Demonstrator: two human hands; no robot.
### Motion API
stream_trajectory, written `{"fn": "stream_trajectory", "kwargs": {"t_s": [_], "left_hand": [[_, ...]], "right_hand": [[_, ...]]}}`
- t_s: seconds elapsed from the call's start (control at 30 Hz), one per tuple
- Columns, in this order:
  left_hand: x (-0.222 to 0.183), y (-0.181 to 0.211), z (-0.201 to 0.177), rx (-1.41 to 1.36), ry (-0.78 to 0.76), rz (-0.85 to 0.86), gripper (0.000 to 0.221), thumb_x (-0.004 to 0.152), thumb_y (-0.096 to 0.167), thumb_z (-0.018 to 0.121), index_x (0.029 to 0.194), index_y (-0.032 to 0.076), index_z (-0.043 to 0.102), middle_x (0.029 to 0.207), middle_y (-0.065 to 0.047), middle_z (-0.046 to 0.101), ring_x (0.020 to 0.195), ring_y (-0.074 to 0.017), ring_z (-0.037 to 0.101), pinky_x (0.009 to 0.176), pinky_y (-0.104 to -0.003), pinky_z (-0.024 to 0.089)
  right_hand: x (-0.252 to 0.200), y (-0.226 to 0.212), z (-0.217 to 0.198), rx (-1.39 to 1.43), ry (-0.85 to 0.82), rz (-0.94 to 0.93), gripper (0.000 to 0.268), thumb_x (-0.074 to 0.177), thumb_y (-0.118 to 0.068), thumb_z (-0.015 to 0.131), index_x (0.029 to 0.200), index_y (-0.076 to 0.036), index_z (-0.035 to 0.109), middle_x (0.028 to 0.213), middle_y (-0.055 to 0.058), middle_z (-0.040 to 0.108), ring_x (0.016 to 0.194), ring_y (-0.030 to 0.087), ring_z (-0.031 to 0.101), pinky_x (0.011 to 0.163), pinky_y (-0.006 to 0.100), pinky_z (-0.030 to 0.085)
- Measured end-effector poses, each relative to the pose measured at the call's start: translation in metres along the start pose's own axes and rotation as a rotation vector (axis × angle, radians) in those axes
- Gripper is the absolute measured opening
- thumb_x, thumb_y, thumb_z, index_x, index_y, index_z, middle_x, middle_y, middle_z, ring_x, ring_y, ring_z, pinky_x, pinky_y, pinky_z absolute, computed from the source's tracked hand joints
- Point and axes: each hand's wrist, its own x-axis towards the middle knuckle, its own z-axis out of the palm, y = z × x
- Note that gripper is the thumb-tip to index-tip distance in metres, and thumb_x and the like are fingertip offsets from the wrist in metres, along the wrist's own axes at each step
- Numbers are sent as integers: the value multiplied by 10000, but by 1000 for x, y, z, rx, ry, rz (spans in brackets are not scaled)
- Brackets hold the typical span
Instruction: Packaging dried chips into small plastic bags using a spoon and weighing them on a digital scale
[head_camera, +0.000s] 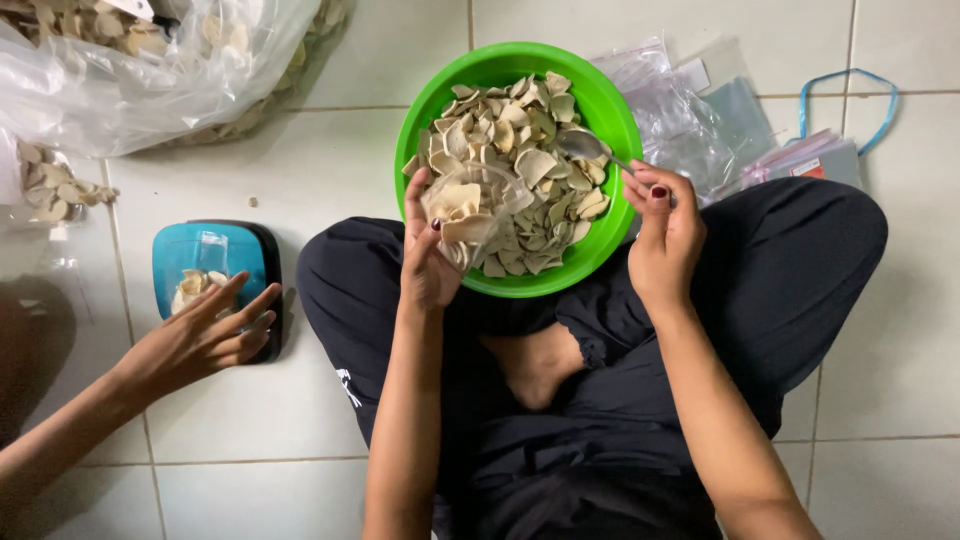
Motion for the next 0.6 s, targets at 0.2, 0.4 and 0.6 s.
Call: {"fn": "stream_trajectory", "kwargs": {"t_s": [0.2,0.4,0.6], "left_hand": [[1,-1,-1,53,21,8,764,912,180,656,1568,149,265,1459,-276,494,1251,-397,614,988,-537,578],[-1,-3,-7,62,23,9,727,918,174,651,1547,150,287,1454,-266,505,1247,-395,618,990,-536,579],[-1,2,10,83,54,8,717,922,199,662,1542,152,305,1442,-224,519,1250,-365,618,998,-520,577]], "right_hand": [[-4,21,0,189,-23,155,312,1153,-249,349,1165,18,510,1289,266,647,1157,329,678,974,394,579],[-13,34,2,287,-45,307,299,1146,-285,369,1135,-17,499,1219,269,676,1096,316,716,950,375,604],[-19,42,11,340,-56,387,279,1145,-253,366,1119,-12,503,1187,295,685,1073,333,722,940,390,610]]}}
